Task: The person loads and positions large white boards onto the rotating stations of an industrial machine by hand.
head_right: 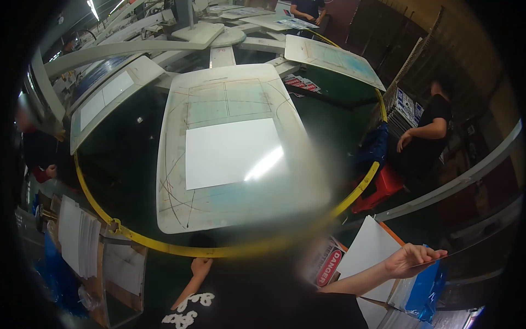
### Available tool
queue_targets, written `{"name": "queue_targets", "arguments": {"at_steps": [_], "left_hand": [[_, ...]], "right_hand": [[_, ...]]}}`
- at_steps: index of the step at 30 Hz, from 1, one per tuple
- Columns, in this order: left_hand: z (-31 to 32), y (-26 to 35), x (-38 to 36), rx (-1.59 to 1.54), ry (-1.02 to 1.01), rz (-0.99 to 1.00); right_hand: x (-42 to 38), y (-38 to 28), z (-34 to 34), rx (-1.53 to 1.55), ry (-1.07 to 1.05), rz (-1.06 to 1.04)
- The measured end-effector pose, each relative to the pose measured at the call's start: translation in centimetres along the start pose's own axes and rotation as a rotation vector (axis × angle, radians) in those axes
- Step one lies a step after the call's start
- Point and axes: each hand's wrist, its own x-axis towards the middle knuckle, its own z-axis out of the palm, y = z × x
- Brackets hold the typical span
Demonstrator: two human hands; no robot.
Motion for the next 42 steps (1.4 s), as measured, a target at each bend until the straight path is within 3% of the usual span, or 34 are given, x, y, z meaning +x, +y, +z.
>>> {"name": "queue_targets", "arguments": {"at_steps": [1, 2, 5, 11, 15, 18, 21, 25, 28, 32, 37, 42], "left_hand": [[0.2, 0.0, 0.1, -0.015, 0.008, 0.005], [0.3, 0.0, 0.1, -0.019, 0.06, 0.066], [0.0, 0.5, 0.1, -0.021, -0.026, -0.021], [0.6, -0.1, 0.1, -0.018, 0.025, 0.004], [0.1, 0.6, 0.1, -0.039, 0.004, -0.013], [-0.2, 0.8, 0.0, -0.015, -0.011, -0.019], [0.0, 0.7, -0.2, -0.054, 0.03, 0.028], [-0.7, 1.4, -0.1, 0.007, -0.049, -0.032], [0.1, 0.7, -0.1, -0.048, 0.075, 0.071], [-0.6, 1.2, -0.2, 0.005, -0.052, -0.038], [-0.1, 0.7, 0.0, 0.023, -0.014, -0.005], [0.4, 0.1, 0.1, 0.021, -0.025, 0.01]], "right_hand": [[0.2, 0.4, 0.1, -0.01, -0.036, 0.024], [-0.1, 0.8, 0.3, -0.015, 0.06, 0.006], [-0.3, 0.8, 0.6, 0.03, 0.088, -0.017], [-0.3, -0.5, -0.5, 0.03, 0.133, -0.043], [0.0, -3.5, -1.1, -0.725, 0.158, -0.506], [0.7, -2.7, 1.4, -1.096, 0.238, -1.042], [1.0, -4.0, 1.5, -1.055, 0.068, -1.143], [0.8, -5.5, 0.9, -1.264, 0.216, -1.164], [0.8, -4.7, 1.9, -1.248, 0.317, -1.164], [0.9, -4.3, 2.7, -1.333, 0.29, -1.161], [1.1, -5.0, 1.5, -1.329, 0.193, -1.124], [0.9, -3.0, 2.1, -1.322, 0.275, -1.173]]}}
